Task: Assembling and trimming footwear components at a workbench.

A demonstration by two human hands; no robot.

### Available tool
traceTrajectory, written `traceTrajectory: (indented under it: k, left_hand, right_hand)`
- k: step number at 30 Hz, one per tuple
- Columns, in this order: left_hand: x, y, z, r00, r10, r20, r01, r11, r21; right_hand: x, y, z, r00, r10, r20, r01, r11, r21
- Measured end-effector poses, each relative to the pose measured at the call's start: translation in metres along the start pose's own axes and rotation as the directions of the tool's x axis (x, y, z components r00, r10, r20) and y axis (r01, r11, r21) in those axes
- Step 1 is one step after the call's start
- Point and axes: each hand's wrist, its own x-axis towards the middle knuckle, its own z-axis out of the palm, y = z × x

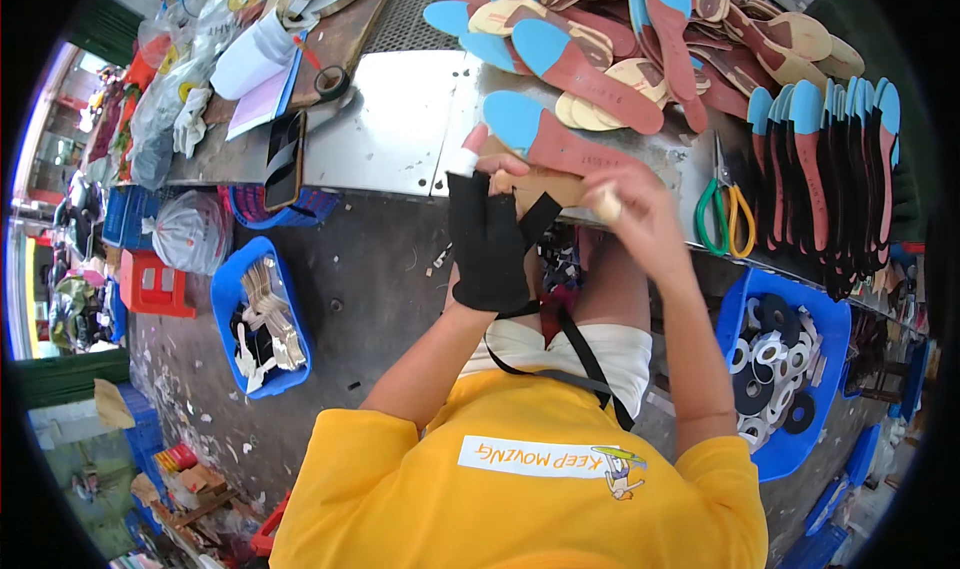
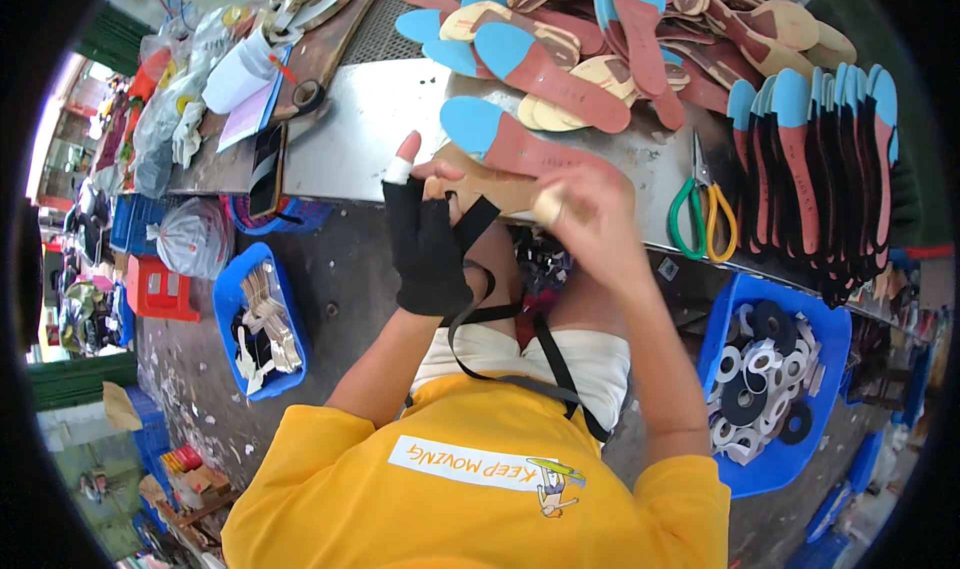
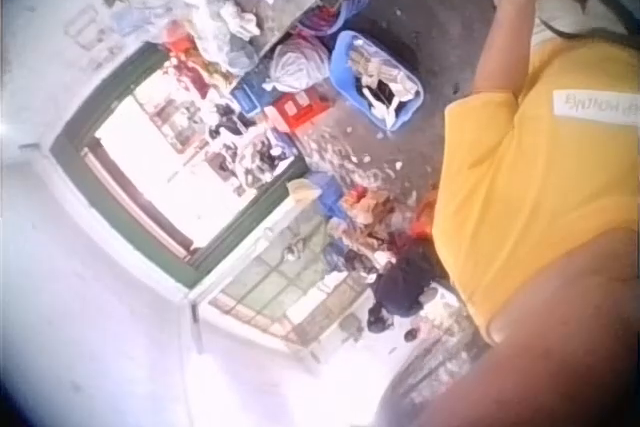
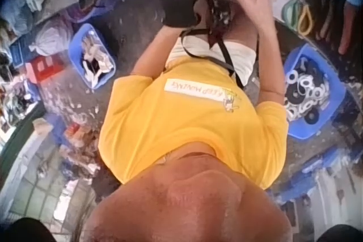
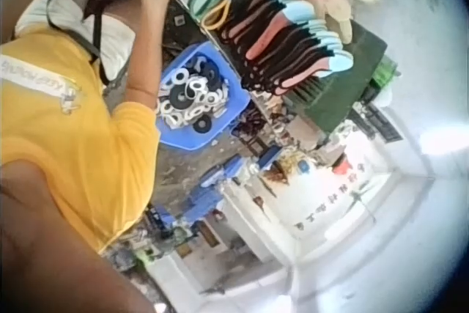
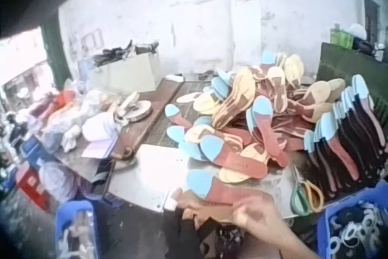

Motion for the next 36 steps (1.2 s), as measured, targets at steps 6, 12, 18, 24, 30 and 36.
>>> traceTrajectory:
  k: [6, 12, 18, 24, 30, 36]
  left_hand:
    - [-0.007, -0.032, -0.007, 0.971, 0.132, 0.199, -0.220, 0.822, 0.525]
    - [0.082, -0.030, -0.082, 0.997, -0.031, -0.076, 0.068, 0.828, 0.556]
    - [0.108, -0.058, -0.055, 0.989, -0.112, 0.093, 0.029, 0.778, 0.628]
    - [0.085, -0.043, -0.061, 0.980, 0.062, 0.188, -0.153, 0.839, 0.523]
    - [0.086, -0.043, -0.096, 0.932, 0.076, 0.354, -0.300, 0.712, 0.635]
    - [0.095, 0.026, -0.038, 0.755, 0.072, 0.652, -0.655, 0.059, 0.753]
  right_hand:
    - [-0.032, -0.044, 0.036, 0.881, 0.450, -0.150, -0.108, 0.499, 0.860]
    - [-0.050, -0.021, -0.070, 0.967, 0.208, -0.144, -0.019, 0.630, 0.777]
    - [-0.035, -0.016, -0.053, 0.906, 0.422, -0.007, -0.392, 0.847, 0.360]
    - [-0.012, -0.003, -0.048, 0.980, 0.185, -0.078, -0.180, 0.981, 0.069]
    - [0.002, -0.013, -0.023, 0.997, -0.012, -0.080, -0.030, 0.865, -0.501]
    - [-0.008, 0.006, -0.013, 0.979, -0.137, -0.151, 0.044, 0.865, -0.499]
